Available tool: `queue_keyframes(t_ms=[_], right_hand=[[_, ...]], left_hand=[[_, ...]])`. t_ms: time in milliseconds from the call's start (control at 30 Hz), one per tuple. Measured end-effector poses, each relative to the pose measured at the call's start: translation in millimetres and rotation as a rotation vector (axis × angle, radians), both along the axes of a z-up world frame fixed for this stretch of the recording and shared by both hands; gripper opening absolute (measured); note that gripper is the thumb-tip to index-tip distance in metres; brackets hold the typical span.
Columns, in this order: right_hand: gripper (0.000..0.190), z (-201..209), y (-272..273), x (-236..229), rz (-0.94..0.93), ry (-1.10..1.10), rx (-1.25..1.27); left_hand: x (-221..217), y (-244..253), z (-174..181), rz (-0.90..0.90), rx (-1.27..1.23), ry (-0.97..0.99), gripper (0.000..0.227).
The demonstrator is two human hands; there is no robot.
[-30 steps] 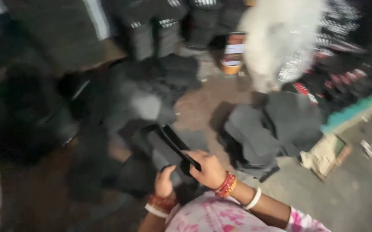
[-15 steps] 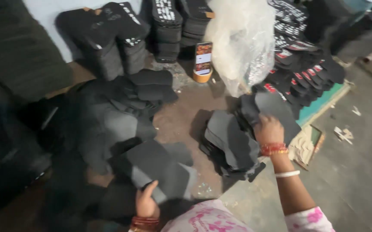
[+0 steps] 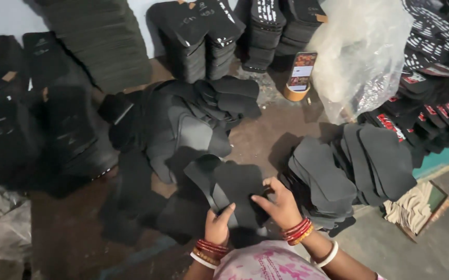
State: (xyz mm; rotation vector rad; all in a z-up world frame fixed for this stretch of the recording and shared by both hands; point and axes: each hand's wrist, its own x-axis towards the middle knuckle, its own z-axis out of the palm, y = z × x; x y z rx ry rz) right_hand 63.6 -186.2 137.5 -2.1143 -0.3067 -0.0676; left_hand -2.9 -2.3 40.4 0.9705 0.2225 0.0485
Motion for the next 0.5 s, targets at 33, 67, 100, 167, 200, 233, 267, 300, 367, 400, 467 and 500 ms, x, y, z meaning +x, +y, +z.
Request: queue_keyframes(t_ms=[33,67,100,167,200,233,267,300,367,400,467,500], right_hand=[[0.032,-9,-2,0,-0.02,0.136,0.076],[0.032,-27,-9,6,-0.014,0.137,0.076],[0.023,-46,-18,11,0.049,0.236,0.267],[0.017,-60,-26,16,0.109,0.34,0.457],[0.016,-55,-26,16,0.074,0.421,0.516],[0.016,-50,-26,17,0.038,0.499,0.576],[0.016,-48,-25,16,0.036,0.5,0.576],[0.015,-45,-24,17,0.028,0.541,0.645],[0.015,-46,-26,16,0.017,0.582,0.714],[0.017,-48,-29,15,0.01,0.595,0.76],[0.018,-42,-39,17,0.004,0.612,0.809],[0.016,-33,-46,20,-0.04,0.432,0.605]], left_hand=[[-1,0,-4,0.009,-0.021,0.013,0.028],[-1,0,-6,0.015,-0.021,0.014,0.028],[-1,-1,-7,0.022,-0.046,0.021,0.026],[0,-3,-1,0.029,-0.071,0.032,0.025],[0,-4,6,0.049,-0.03,0.018,0.025],[2,-4,13,0.067,0.013,0.0,0.026],[2,-5,8,0.065,0.013,0.002,0.026],[3,-6,4,0.065,-0.016,0.027,0.026],[2,-7,-6,0.063,-0.044,0.053,0.027],[1,-7,-13,0.067,-0.017,0.064,0.025],[-3,-3,-30,0.072,0.013,0.078,0.024],[-5,0,-40,0.112,0.497,-0.154,0.026]])
